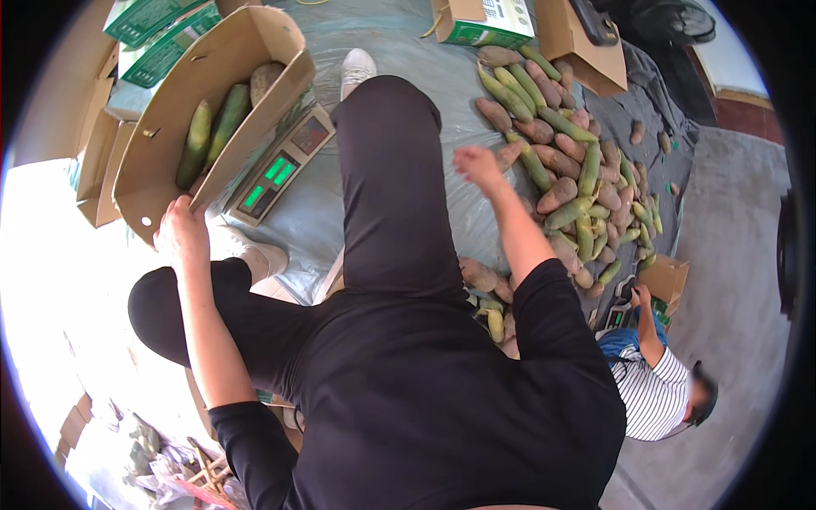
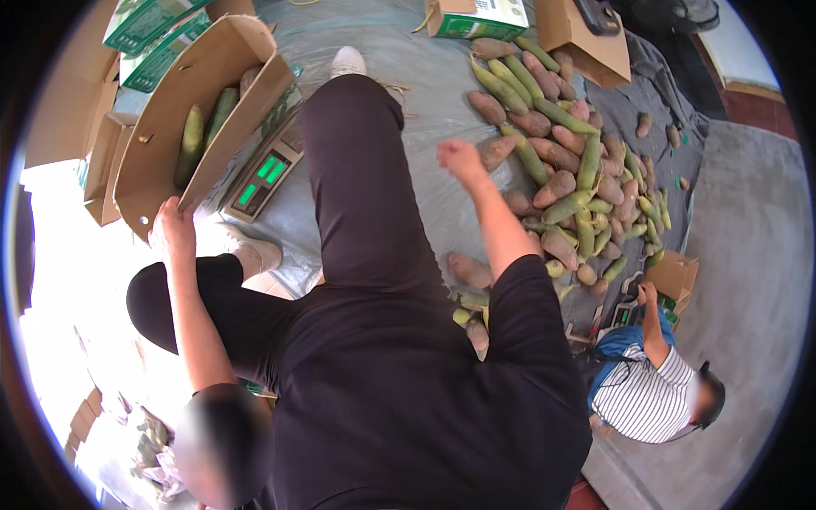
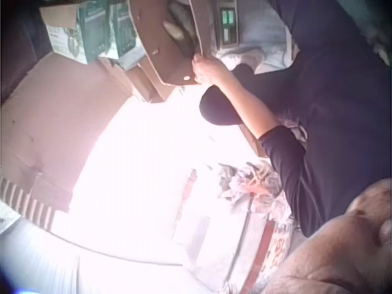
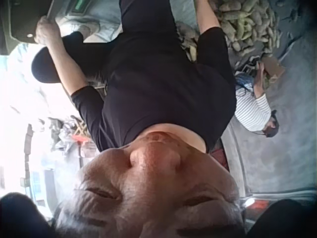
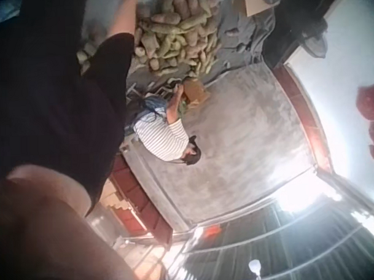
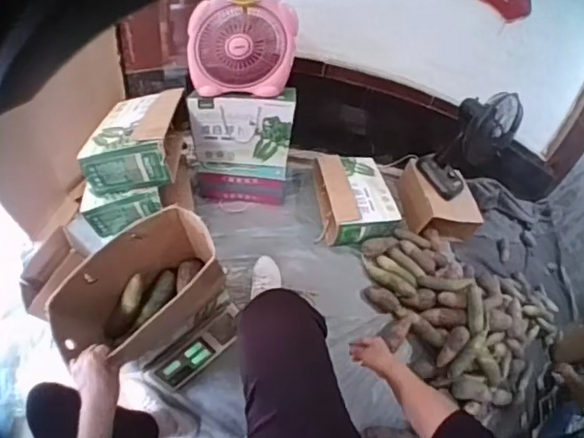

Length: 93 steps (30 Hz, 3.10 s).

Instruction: The person weighs a paper bag of radishes on a scale, empties it, and then refills it by hand with radishes from a pile on the floor. They then set the bag aside and place a green cardboard box on the scale to fill it with more radishes.

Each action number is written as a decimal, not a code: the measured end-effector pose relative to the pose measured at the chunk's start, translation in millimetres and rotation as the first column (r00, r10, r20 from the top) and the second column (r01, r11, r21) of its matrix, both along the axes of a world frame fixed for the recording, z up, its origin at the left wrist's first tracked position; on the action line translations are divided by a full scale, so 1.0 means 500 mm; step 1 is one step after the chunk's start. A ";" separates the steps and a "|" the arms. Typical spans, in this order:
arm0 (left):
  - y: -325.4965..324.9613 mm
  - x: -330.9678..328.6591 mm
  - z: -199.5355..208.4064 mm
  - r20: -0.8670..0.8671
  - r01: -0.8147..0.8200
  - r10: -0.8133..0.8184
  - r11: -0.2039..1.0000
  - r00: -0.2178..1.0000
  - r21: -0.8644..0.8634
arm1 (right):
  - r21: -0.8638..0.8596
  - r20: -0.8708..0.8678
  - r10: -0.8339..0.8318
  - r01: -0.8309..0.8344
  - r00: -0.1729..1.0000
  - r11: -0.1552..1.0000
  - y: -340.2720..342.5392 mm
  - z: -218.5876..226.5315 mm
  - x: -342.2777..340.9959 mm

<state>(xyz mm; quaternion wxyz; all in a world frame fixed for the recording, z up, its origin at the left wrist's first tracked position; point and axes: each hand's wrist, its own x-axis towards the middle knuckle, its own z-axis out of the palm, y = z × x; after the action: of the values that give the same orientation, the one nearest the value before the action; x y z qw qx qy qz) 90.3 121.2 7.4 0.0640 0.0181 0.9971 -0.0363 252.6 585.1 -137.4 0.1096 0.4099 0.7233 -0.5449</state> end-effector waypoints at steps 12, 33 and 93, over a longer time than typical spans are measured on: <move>0.018 -0.003 0.000 -0.043 0.067 -0.065 0.997 0.997 0.038 | 0.183 0.293 -0.349 0.306 0.890 0.934 0.132 -0.220 0.231; 0.021 -0.005 0.025 -0.009 -0.015 0.016 0.995 1.000 0.099 | -0.116 0.359 -0.730 0.804 0.581 0.583 0.304 -0.312 0.149; -0.016 0.008 0.002 -0.092 0.048 -0.040 0.995 0.995 0.088 | 0.367 -0.133 0.892 -0.814 0.433 0.450 -0.690 0.292 -0.550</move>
<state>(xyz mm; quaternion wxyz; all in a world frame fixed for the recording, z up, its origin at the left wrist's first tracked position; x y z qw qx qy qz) 94.4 113.1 8.4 0.0174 0.0412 0.9990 0.0066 -22.4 240.0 8.6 0.2061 -0.0960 0.8993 -0.3737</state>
